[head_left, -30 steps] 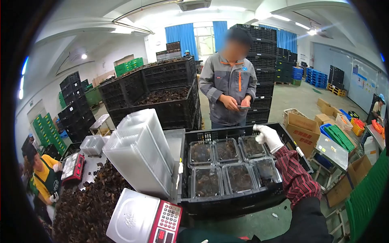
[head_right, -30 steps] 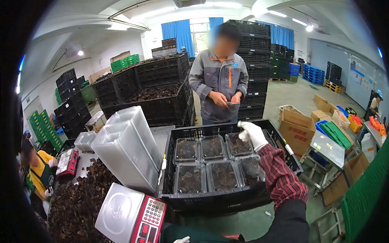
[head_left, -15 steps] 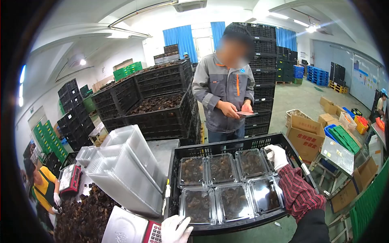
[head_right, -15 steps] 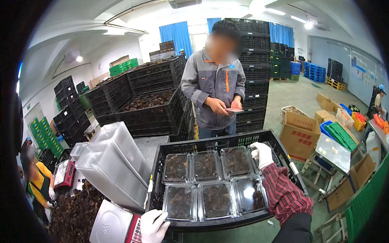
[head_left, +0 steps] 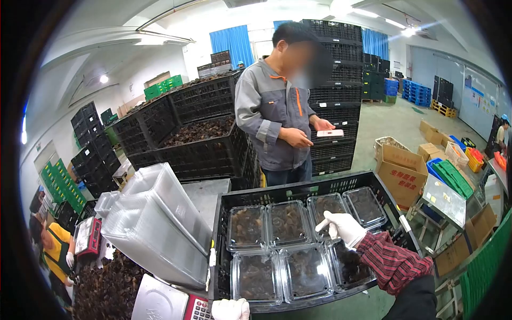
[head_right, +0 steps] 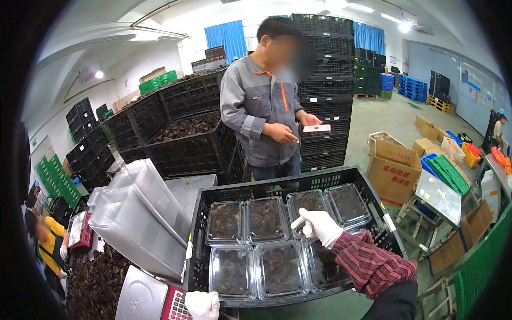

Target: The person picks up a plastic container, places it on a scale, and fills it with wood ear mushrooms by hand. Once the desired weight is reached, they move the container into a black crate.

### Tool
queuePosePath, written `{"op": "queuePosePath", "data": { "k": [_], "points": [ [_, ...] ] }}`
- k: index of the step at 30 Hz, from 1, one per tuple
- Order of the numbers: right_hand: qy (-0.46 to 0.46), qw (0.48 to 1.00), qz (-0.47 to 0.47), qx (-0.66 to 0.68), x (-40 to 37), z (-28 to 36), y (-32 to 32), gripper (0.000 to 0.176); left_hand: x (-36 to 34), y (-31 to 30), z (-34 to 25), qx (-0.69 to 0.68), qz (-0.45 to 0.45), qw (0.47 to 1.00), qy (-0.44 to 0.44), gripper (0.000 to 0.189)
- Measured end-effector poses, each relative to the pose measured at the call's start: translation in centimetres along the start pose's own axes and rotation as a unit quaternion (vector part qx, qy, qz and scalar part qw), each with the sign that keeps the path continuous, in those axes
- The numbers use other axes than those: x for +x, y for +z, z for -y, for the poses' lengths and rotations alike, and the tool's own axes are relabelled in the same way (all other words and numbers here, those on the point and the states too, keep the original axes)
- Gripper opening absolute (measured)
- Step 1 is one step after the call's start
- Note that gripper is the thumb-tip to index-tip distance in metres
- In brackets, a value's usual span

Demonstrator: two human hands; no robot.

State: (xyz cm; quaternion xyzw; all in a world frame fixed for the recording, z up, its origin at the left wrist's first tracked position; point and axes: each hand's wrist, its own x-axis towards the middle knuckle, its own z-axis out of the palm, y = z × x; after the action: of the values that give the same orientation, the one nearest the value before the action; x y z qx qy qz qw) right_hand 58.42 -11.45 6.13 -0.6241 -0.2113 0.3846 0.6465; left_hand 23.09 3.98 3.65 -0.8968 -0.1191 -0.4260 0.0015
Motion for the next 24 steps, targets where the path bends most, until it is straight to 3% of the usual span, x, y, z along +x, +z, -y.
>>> {"op": "queuePosePath", "data": {
  "k": [8, 10, 11, 12, 13, 14, 16, 18, 19, 22, 24],
  "points": [
    [0.024, 1.000, 0.005, 0.016, 1.3, -1.8, -0.9, 0.042, 0.3, -0.2, -0.4, -0.003, -0.005, 1.000, -0.017, 0.020],
    [-0.020, 0.999, -0.029, 0.007, 0.7, -0.8, -0.6, 0.038, 0.3, -0.2, -0.3, 0.010, 0.007, 1.000, -0.014, 0.021],
    [-0.076, 0.996, -0.053, -0.010, 0.2, 0.3, -0.5, 0.031, 0.5, -0.2, -0.4, 0.011, 0.007, 1.000, -0.014, 0.021],
    [-0.302, 0.905, -0.115, -0.278, 0.3, 0.6, -0.7, 0.030, 0.6, -0.3, -0.5, 0.005, 0.008, 1.000, -0.017, 0.023],
    [-0.253, 0.955, -0.113, -0.103, 0.1, 1.9, -1.5, 0.029, 0.7, -0.4, -0.5, -0.002, 0.007, 1.000, -0.020, 0.025],
    [-0.238, 0.956, -0.072, 0.156, 1.0, 2.5, -2.9, 0.030, 0.4, -0.2, -0.4, -0.002, 0.009, 1.000, -0.021, 0.025],
    [-0.203, 0.927, -0.089, 0.304, -0.3, 5.0, -3.3, 0.036, -0.2, 0.4, 0.0, 0.013, 0.002, 1.000, -0.012, 0.029],
    [-0.214, 0.905, -0.186, 0.316, 0.0, 4.2, -4.3, 0.043, -0.1, 0.5, -0.1, 0.017, 0.003, 1.000, -0.014, 0.030],
    [-0.160, 0.900, -0.157, 0.374, 0.3, 3.8, -5.1, 0.049, -0.2, 0.4, -0.2, 0.022, 0.004, 1.000, -0.017, 0.031],
    [-0.077, 0.918, -0.156, 0.358, 1.5, 1.9, -4.7, 0.042, 0.3, 0.0, -0.4, 0.010, -0.006, 1.000, -0.017, 0.029],
    [-0.076, 0.958, -0.155, 0.229, 1.5, 1.0, -3.2, 0.044, -0.1, 0.2, -0.2, 0.018, -0.001, 1.000, -0.016, 0.028]
  ]
}}
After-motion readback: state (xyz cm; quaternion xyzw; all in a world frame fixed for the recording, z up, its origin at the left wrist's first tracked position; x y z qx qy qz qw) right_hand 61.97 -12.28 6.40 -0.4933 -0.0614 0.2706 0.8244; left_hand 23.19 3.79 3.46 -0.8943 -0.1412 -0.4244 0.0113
